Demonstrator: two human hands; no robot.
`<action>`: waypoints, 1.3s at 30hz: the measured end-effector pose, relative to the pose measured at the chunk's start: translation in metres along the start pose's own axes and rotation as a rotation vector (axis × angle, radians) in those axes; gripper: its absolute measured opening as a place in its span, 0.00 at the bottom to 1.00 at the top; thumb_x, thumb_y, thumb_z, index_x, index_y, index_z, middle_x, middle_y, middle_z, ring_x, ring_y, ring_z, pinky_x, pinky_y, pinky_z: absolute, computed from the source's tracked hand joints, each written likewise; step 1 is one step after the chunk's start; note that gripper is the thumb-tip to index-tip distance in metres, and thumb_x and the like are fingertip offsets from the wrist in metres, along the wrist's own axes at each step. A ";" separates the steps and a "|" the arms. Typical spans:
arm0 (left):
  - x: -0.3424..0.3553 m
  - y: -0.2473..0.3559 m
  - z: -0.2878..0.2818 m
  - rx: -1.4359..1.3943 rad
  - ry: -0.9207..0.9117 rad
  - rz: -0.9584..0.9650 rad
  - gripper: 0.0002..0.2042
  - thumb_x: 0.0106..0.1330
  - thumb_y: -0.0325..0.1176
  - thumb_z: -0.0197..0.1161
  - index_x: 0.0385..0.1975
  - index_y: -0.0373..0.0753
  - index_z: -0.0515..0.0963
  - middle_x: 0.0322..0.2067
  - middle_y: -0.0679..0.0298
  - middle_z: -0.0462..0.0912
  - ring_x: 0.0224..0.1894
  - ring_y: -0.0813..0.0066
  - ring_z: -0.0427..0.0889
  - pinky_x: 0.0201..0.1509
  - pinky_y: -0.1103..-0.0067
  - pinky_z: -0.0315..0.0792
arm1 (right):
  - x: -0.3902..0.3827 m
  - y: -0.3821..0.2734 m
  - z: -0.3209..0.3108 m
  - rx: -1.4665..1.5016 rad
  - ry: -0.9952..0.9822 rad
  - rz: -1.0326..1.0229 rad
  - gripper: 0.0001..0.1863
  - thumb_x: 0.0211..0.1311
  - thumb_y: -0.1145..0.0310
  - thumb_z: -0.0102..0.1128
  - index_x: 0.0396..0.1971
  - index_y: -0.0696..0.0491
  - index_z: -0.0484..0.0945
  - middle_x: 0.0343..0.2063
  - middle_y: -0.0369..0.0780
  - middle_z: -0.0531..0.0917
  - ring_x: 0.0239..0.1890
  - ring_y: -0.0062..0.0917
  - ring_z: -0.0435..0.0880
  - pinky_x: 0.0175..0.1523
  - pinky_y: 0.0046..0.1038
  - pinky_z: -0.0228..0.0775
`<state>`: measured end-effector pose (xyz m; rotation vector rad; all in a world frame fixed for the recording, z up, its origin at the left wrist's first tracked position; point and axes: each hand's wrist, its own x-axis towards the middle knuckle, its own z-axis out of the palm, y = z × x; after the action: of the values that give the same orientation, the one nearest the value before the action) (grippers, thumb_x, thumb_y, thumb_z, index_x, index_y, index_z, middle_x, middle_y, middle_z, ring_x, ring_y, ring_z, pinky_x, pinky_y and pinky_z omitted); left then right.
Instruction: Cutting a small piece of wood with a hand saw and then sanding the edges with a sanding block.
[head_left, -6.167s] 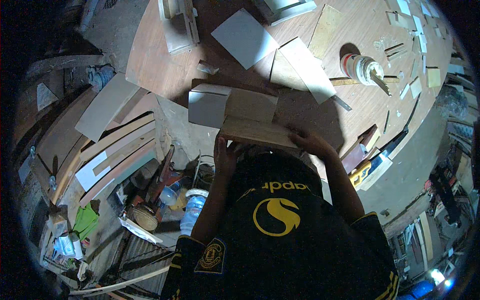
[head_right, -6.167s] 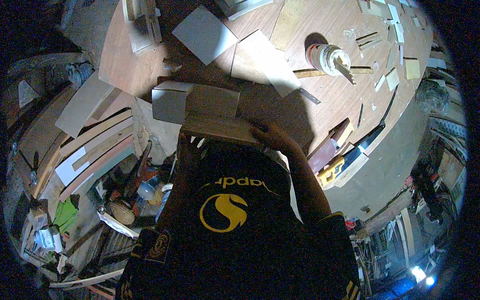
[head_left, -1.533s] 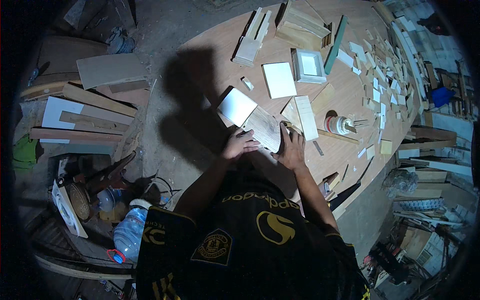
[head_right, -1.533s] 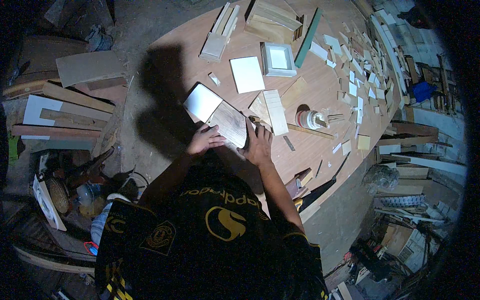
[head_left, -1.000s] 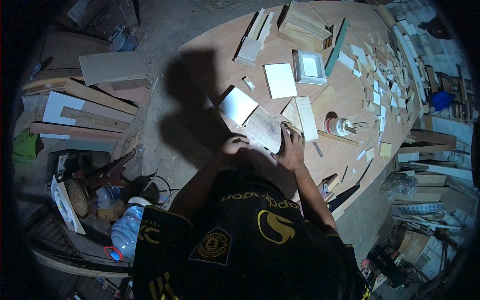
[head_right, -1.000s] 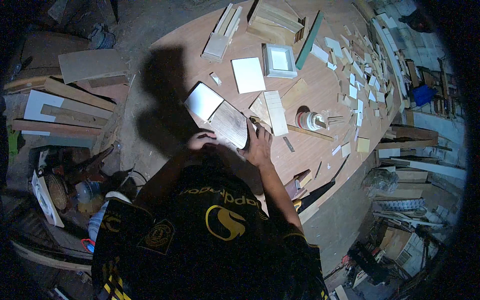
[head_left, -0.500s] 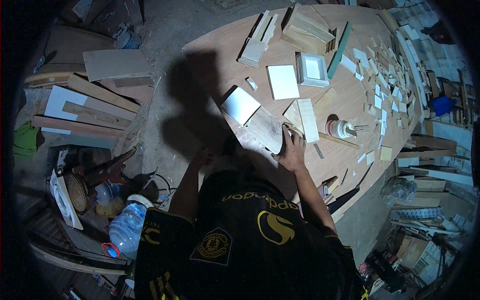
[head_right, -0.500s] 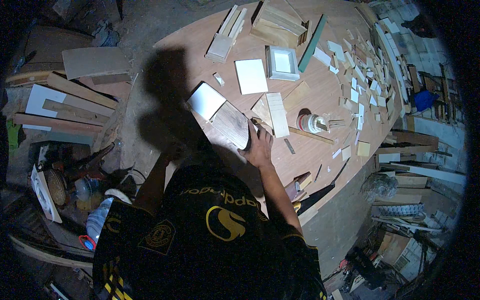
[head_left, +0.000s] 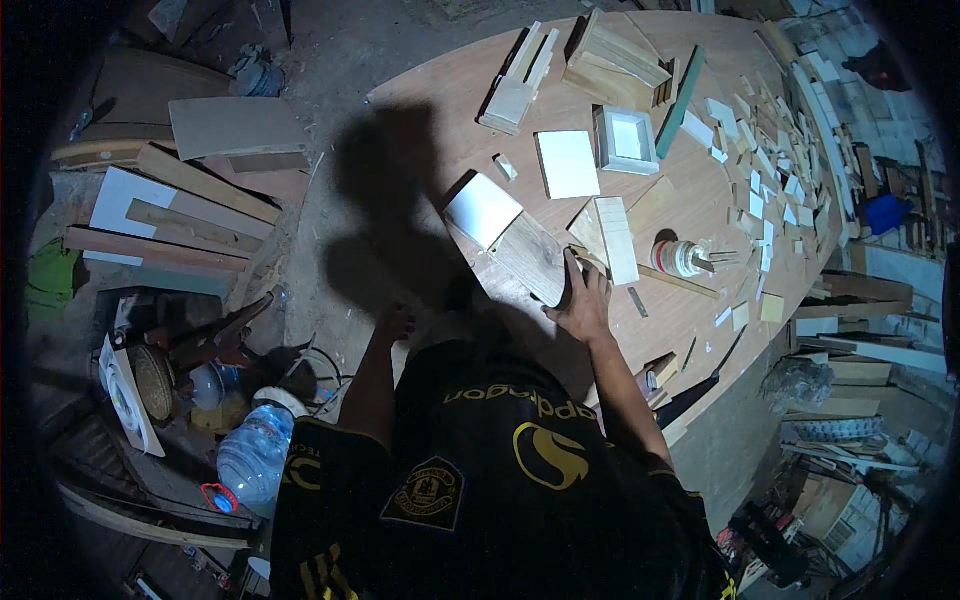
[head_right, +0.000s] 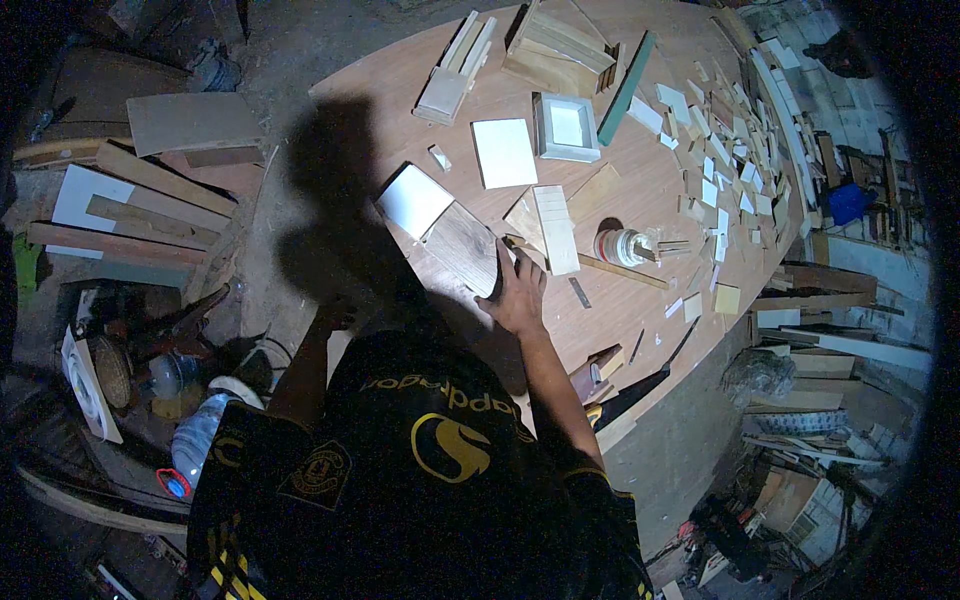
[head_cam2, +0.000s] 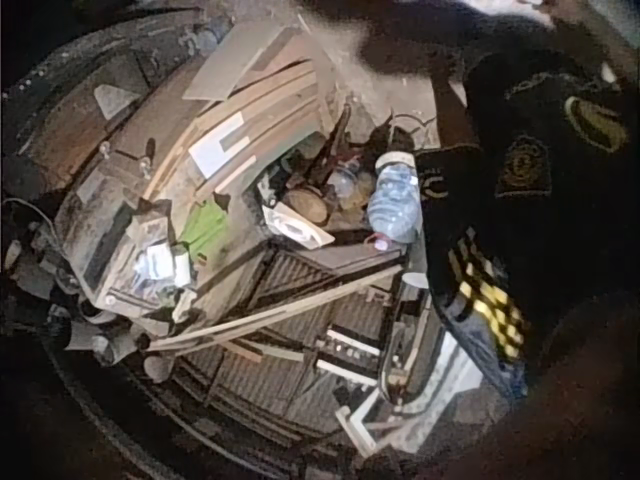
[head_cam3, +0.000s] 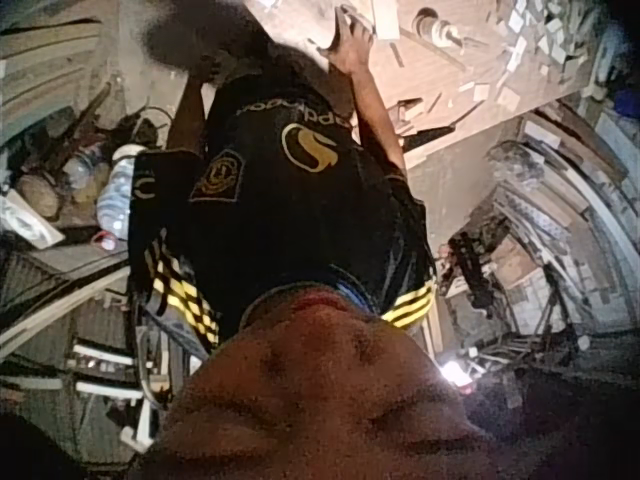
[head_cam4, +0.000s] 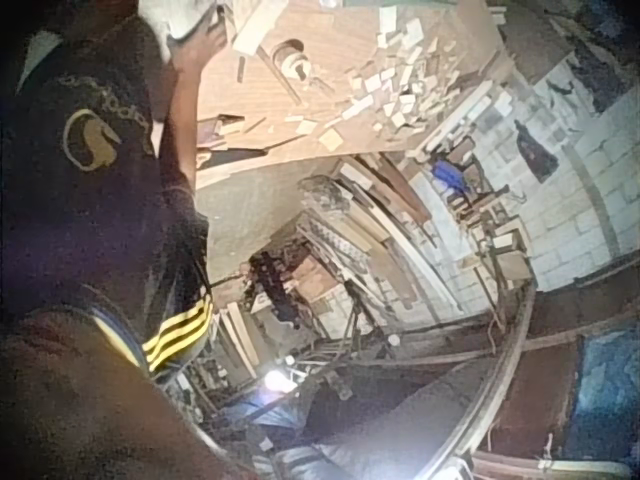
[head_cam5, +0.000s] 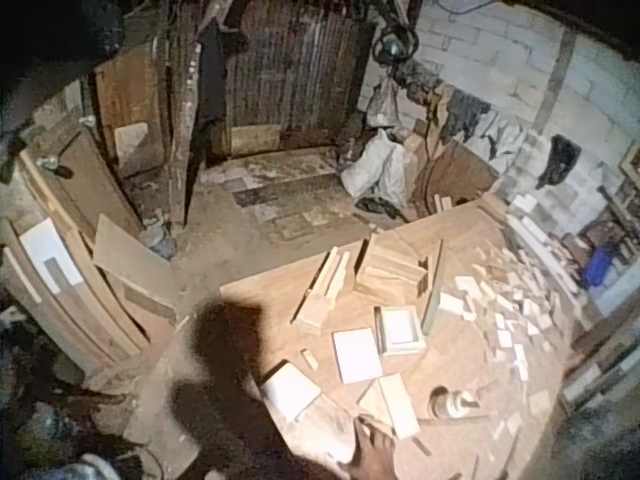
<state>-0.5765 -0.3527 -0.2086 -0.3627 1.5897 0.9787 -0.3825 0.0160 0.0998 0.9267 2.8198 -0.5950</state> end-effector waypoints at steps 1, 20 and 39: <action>0.001 0.000 0.002 -0.051 -0.019 -0.008 0.21 0.66 0.44 0.57 0.57 0.51 0.64 0.35 0.58 0.79 0.25 0.66 0.77 0.27 0.67 0.71 | 0.000 0.000 -0.001 -0.001 -0.003 -0.004 0.63 0.30 0.56 0.79 0.70 0.41 0.50 0.57 0.49 0.64 0.59 0.47 0.61 0.66 0.49 0.49; -0.063 0.039 -0.008 -0.229 -0.062 -0.058 0.17 0.66 0.42 0.56 0.53 0.49 0.67 0.30 0.61 0.80 0.22 0.69 0.76 0.25 0.70 0.69 | 0.002 -0.003 0.001 0.014 -0.030 0.004 0.62 0.31 0.55 0.79 0.70 0.41 0.50 0.56 0.52 0.64 0.59 0.48 0.61 0.65 0.49 0.49; -0.057 0.034 -0.036 -0.498 -0.346 -0.169 0.16 0.67 0.44 0.55 0.52 0.48 0.68 0.35 0.60 0.80 0.31 0.66 0.79 0.31 0.65 0.73 | -0.065 0.040 0.017 0.126 0.028 0.209 0.60 0.32 0.54 0.78 0.70 0.44 0.51 0.59 0.53 0.63 0.61 0.49 0.61 0.65 0.47 0.53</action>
<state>-0.6082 -0.3753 -0.1438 -0.6213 0.9776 1.2264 -0.3063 0.0028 0.0856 1.2416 2.6874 -0.7418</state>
